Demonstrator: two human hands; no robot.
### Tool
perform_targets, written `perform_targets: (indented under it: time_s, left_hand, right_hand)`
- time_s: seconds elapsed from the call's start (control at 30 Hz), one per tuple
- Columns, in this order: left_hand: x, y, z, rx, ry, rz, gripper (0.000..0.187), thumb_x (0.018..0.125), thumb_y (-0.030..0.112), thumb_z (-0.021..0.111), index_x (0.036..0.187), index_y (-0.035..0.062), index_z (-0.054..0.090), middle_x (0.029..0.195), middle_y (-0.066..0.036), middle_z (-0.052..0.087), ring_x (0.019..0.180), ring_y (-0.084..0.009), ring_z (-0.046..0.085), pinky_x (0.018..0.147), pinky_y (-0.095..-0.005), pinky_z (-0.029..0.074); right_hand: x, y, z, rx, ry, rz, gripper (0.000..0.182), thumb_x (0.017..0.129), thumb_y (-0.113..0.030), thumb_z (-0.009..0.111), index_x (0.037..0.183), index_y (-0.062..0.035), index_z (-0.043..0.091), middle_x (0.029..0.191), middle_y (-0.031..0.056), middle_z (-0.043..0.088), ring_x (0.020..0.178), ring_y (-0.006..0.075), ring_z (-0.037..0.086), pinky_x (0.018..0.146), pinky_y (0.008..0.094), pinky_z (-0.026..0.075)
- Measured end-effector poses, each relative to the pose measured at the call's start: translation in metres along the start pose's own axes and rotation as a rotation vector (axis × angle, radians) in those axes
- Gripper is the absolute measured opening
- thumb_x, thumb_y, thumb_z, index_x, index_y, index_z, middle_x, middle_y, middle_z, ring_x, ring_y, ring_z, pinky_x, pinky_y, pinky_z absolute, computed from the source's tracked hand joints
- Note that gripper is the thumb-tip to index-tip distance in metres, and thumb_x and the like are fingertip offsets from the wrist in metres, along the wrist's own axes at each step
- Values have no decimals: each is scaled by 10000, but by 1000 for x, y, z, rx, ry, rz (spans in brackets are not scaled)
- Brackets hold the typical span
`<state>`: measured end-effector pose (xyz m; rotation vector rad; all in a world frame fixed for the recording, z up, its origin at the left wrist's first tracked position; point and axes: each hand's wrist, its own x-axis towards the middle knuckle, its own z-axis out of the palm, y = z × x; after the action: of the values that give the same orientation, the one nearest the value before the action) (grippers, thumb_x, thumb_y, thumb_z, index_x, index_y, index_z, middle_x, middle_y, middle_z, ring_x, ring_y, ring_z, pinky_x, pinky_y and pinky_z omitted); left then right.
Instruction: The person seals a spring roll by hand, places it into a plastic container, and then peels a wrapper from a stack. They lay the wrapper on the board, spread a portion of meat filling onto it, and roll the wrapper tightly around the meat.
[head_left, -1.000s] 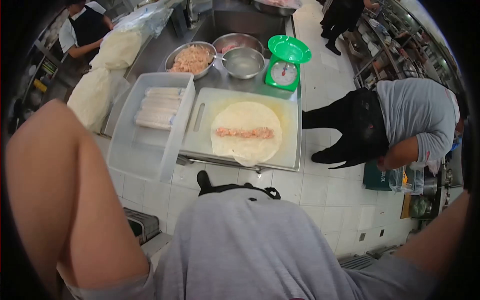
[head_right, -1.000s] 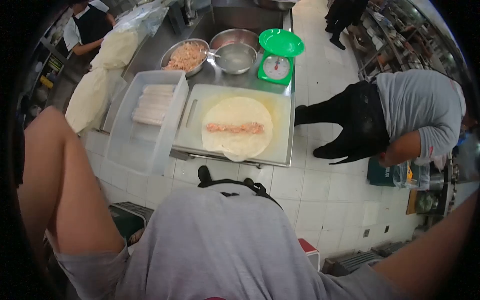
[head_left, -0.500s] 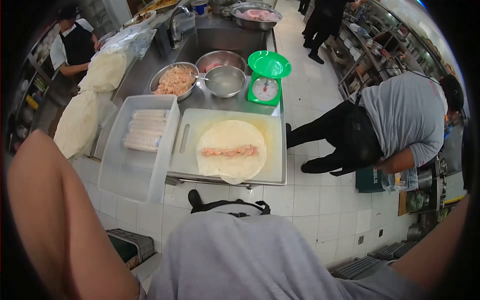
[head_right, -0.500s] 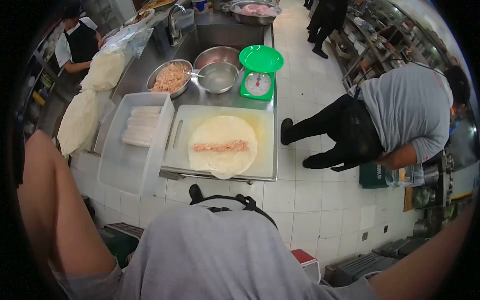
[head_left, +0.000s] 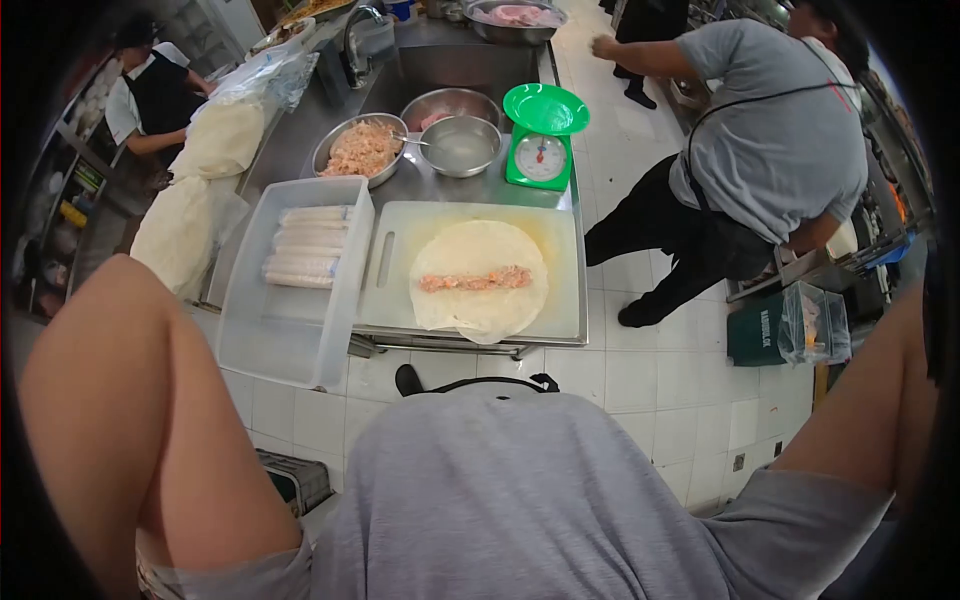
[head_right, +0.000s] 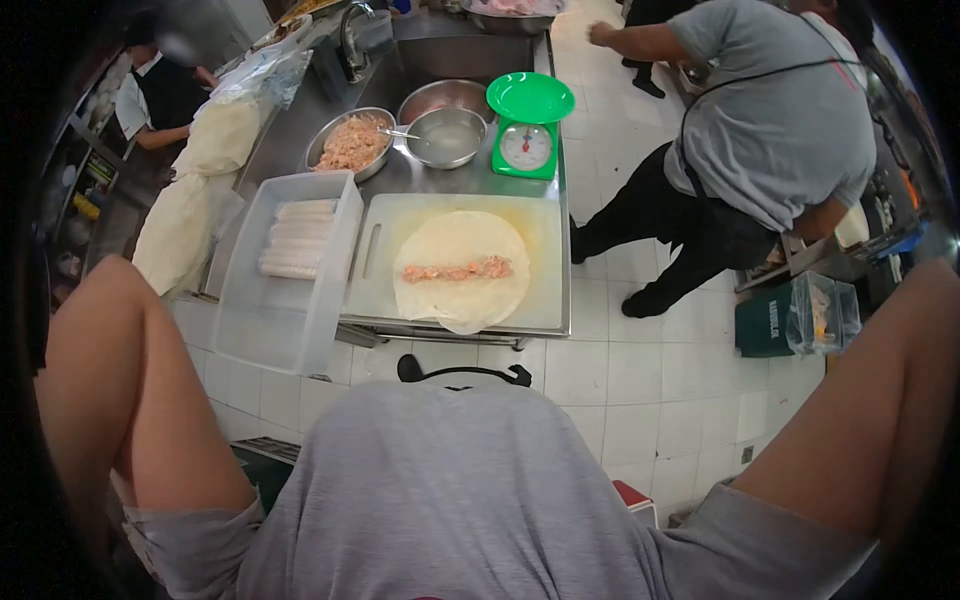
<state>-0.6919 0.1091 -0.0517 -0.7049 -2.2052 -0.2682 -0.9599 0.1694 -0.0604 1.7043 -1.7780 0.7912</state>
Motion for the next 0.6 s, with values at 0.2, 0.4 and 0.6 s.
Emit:
perform_targets:
  time_s: [0.2, 0.4, 0.6]
  left_hand:
    - [-30, 4, -13, 61, 693, 71, 416, 795, 252, 713, 1087, 3, 552, 1153, -161, 550, 1109, -305, 494, 965, -402, 366]
    - [-105, -100, 116, 8, 804, -537, 432, 790, 261, 721, 1090, 3, 547, 1162, -166, 545, 1126, -314, 488, 980, -409, 359]
    - [-244, -98, 283, -127, -221, -783, 480, 769, 344, 707, 1129, 54, 577, 1111, -145, 562, 1081, -324, 509, 930, -439, 378]
  right_hand:
    - [-23, -45, -65, 38, 239, -79, 441, 738, -175, 759, 1122, -39, 589, 1003, 73, 563, 894, 198, 548, 746, 301, 466]
    - [-115, -57, -79, 234, 607, 79, 448, 737, -176, 761, 1126, -38, 588, 1010, 71, 561, 902, 196, 546, 751, 299, 466]
    - [-270, 19, 186, 478, -214, 456, 618, 671, -219, 799, 1216, -60, 556, 1049, 156, 543, 967, 290, 533, 853, 367, 441]
